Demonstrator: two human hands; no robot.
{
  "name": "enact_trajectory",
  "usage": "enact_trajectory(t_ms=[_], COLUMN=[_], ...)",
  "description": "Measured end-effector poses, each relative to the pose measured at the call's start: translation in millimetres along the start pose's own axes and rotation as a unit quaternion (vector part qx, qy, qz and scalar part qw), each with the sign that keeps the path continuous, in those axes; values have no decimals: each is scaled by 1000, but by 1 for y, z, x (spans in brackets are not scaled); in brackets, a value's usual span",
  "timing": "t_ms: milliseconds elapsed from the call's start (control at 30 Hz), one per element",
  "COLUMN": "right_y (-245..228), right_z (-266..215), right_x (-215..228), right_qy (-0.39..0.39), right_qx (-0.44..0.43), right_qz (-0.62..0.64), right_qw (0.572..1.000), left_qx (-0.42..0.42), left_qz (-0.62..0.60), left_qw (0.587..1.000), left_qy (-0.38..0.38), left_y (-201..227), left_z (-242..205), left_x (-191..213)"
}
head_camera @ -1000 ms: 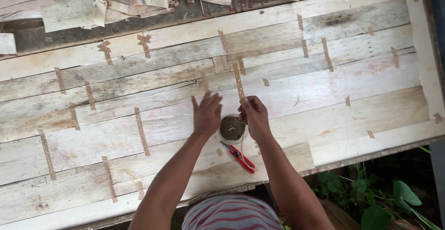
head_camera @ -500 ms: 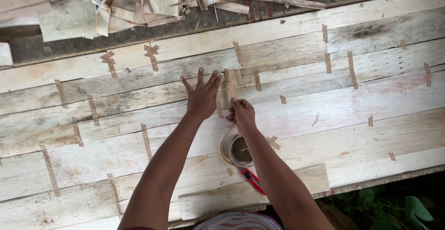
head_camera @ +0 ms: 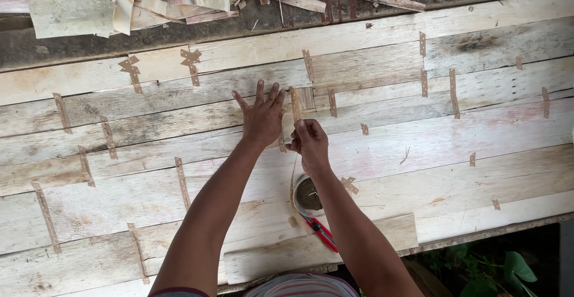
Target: The person uses a utility knife to cut a thin wooden strip, then places it on a wooden board. They pick up and move several pieces of wood, then unroll and measure a strip of veneer tape with a measuring tape, aligning it on the board.
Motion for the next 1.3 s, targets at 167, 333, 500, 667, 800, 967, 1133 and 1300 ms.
enact_trajectory(t_ms=[167, 333, 500, 667, 800, 967, 1133, 1300], right_y=[-6, 6, 13, 14, 25, 23, 14, 5], right_z=[0, 8, 9, 9, 16, 16, 11, 13], right_x=[-4, 4, 12, 10, 16, 13, 9, 9], right_qy=[-13, 25, 58, 68, 75, 79, 80, 83], right_qx=[22, -20, -60, -73, -74, -74, -67, -80], right_qz=[3, -27, -62, -62, -64, -72, -94, -192], right_qw=[1000, 999, 995, 993, 992, 992, 990, 974], left_qx=[3, 23, 25, -1, -46, -65, -53, -4], left_qz=[-5, 9, 2, 1, 12, 19, 25, 32], left_qw=[1000, 1000, 1000, 1000, 999, 998, 998, 999], left_qy=[-14, -5, 13, 18, 16, 12, 6, -39], left_y=[10, 7, 1, 7, 12, 13, 18, 23], left_z=[2, 14, 15, 14, 12, 14, 18, 17], left_x=[15, 1, -4, 7, 12, 6, 1, 4])
Point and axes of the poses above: each hand's wrist, its own z-axis towards the middle knuckle, its own x-axis out of the back of the hand, y = z × x, the point moved 3 cm from there along z, towards the middle knuckle
